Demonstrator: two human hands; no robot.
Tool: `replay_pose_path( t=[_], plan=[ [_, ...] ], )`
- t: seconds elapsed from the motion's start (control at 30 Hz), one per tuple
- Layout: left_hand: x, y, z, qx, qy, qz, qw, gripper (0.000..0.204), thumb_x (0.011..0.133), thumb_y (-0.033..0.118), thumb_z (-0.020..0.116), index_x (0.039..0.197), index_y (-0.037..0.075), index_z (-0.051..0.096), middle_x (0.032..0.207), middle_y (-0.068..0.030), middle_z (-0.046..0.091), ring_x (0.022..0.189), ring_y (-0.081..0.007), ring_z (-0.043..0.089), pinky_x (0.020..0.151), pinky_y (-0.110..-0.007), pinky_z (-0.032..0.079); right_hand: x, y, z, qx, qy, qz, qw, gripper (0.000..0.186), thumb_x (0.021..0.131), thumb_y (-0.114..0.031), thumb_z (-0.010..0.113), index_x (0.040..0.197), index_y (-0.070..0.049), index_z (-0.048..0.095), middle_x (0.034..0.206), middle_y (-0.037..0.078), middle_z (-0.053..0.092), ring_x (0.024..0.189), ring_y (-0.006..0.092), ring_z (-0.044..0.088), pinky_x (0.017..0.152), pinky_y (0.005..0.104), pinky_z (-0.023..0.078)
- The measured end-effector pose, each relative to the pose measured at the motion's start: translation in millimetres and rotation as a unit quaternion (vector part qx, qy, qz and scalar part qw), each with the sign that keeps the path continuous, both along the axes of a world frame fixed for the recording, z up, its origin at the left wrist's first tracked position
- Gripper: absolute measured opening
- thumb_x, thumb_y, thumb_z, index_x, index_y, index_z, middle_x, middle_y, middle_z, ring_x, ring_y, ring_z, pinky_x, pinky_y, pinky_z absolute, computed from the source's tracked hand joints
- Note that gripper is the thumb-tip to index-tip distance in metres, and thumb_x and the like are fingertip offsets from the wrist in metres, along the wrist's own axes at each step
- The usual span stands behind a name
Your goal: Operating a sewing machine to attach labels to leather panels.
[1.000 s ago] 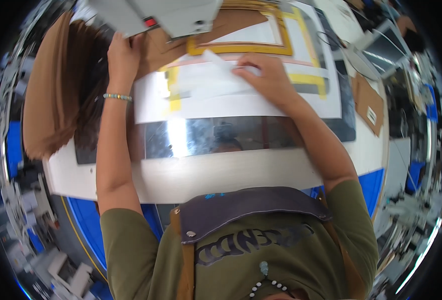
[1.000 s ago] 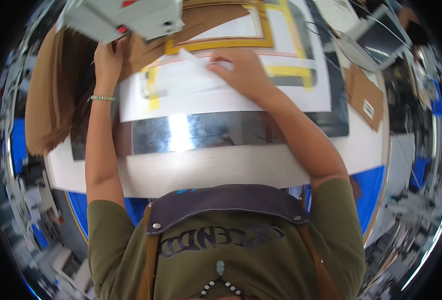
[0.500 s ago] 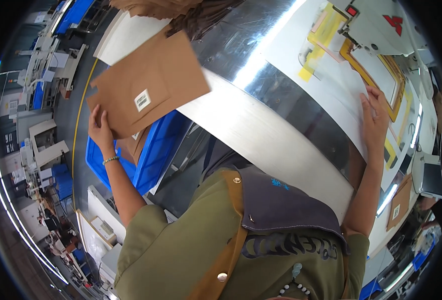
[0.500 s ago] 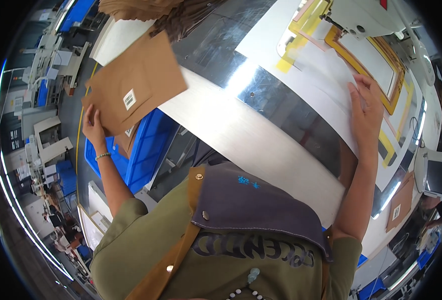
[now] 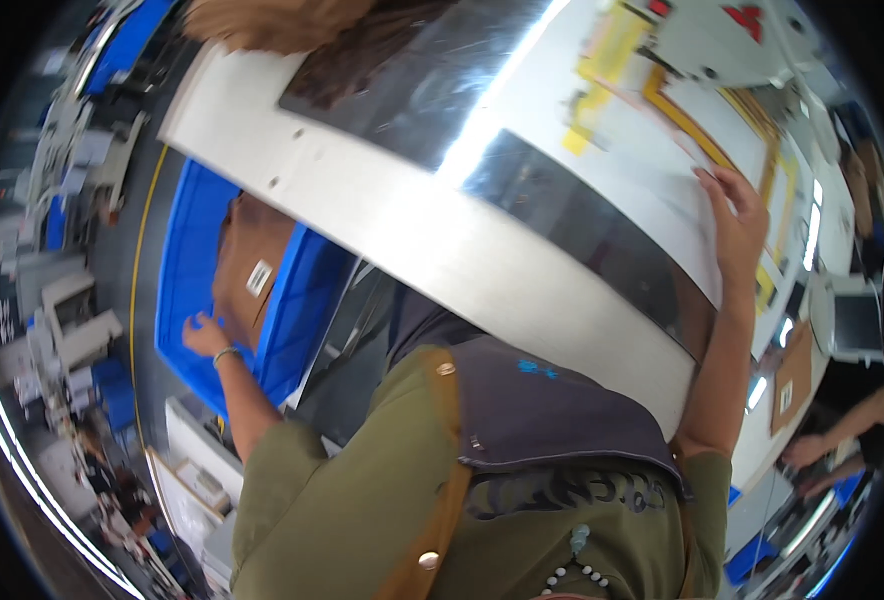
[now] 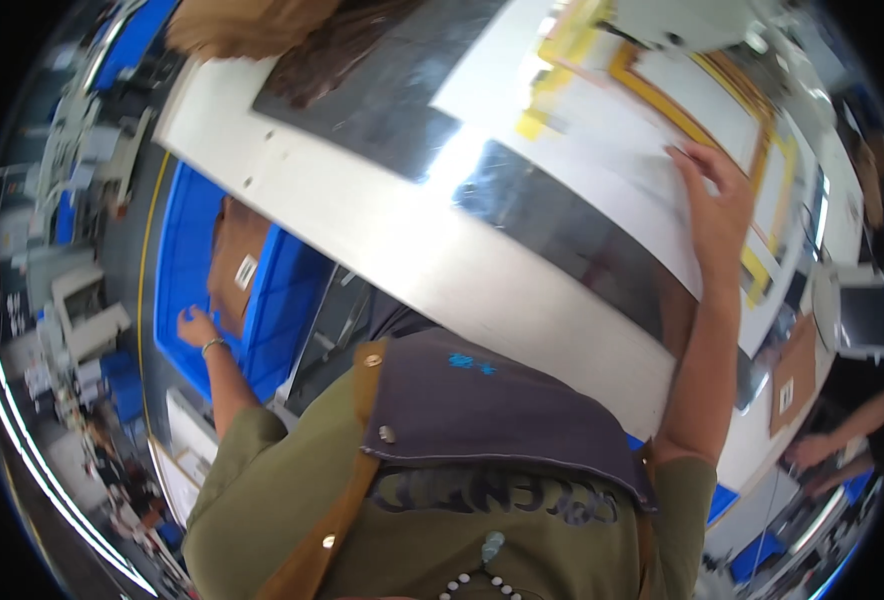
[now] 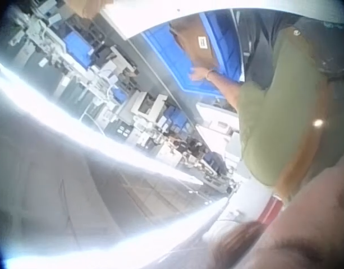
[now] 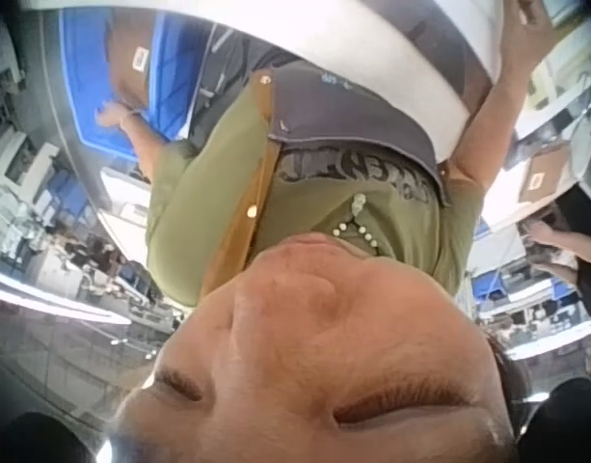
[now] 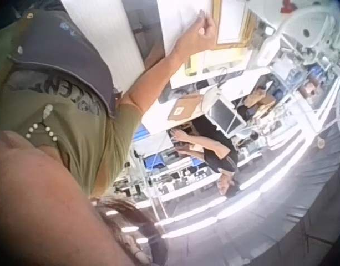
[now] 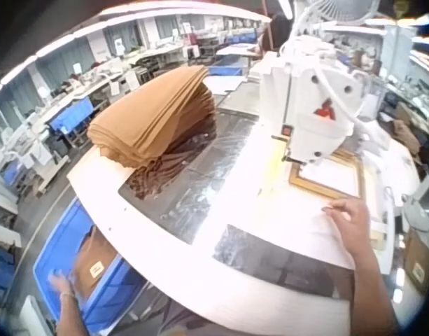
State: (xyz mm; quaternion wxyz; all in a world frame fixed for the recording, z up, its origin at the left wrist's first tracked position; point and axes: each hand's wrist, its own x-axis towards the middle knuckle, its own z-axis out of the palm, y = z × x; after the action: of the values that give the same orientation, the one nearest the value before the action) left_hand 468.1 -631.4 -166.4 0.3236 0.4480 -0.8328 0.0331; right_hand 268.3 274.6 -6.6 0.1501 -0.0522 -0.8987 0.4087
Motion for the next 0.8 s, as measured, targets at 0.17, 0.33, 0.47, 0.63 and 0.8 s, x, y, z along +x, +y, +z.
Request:
replay_pose_path(
  t=[0.17, 0.33, 0.47, 0.63, 0.8],
  plan=[
    [-200, 169, 93, -0.155, 0.175, -0.301, 0.925, 0.026, 0.104, 0.016, 0.07, 0.119, -0.004, 0.075, 0.135, -0.0216, 0.069, 0.137, -0.0407, 0.058, 0.116, -0.046, 0.048, -4, 26, 35, -0.132, -0.034, 0.043, 0.99, 0.024, 0.103, -0.02, 0.073, 0.111, 0.002, 0.08, 0.1, 0.005, 0.08, 0.094, 0.0106, 0.071, 0.088, 0.0254, 0.054],
    [-298, 398, 201, 0.085, 0.244, -0.599, 0.758, 0.022, 0.108, 0.005, 0.061, 0.124, -0.006, 0.072, 0.145, -0.0198, 0.066, 0.135, -0.0311, 0.062, 0.116, -0.039, 0.049, -21, 65, 44, -0.106, -0.019, 0.029, 0.994, 0.024, 0.102, -0.024, 0.076, 0.11, -0.002, 0.081, 0.092, 0.0, 0.075, 0.084, 0.0074, 0.063, 0.078, 0.0239, 0.049],
    [-340, 526, 199, 0.224, 0.018, -0.789, 0.572, 0.03, 0.107, 0.007, 0.063, 0.135, -0.001, 0.07, 0.15, -0.0174, 0.065, 0.138, -0.0305, 0.061, 0.118, -0.041, 0.046, -38, 107, 51, -0.067, -0.077, 0.018, 0.995, 0.021, 0.102, -0.024, 0.075, 0.107, -0.004, 0.08, 0.091, -0.002, 0.07, 0.082, 0.0061, 0.06, 0.078, 0.0244, 0.049],
    [-365, 644, 189, -0.005, -0.143, -0.872, 0.468, 0.044, 0.101, 0.016, 0.071, 0.144, 0.006, 0.067, 0.154, -0.0204, 0.06, 0.148, -0.0421, 0.049, 0.124, -0.049, 0.039, -69, 107, 88, 0.059, -0.037, -0.012, 0.997, 0.029, 0.101, -0.032, 0.077, 0.111, -0.006, 0.081, 0.091, 0.001, 0.075, 0.084, 0.0117, 0.067, 0.08, 0.0285, 0.053],
    [-365, 694, 162, -0.005, -0.184, -0.881, 0.436, 0.061, 0.103, 0.027, 0.07, 0.16, 0.014, 0.054, 0.165, -0.0297, 0.044, 0.155, -0.0501, 0.035, 0.127, -0.054, 0.03, -111, 114, 40, 0.067, -0.035, 0.09, 0.993, 0.02, 0.095, -0.026, 0.075, 0.097, -0.007, 0.082, 0.085, 0.004, 0.078, 0.076, 0.0187, 0.069, 0.073, 0.0354, 0.054]
  ],
)
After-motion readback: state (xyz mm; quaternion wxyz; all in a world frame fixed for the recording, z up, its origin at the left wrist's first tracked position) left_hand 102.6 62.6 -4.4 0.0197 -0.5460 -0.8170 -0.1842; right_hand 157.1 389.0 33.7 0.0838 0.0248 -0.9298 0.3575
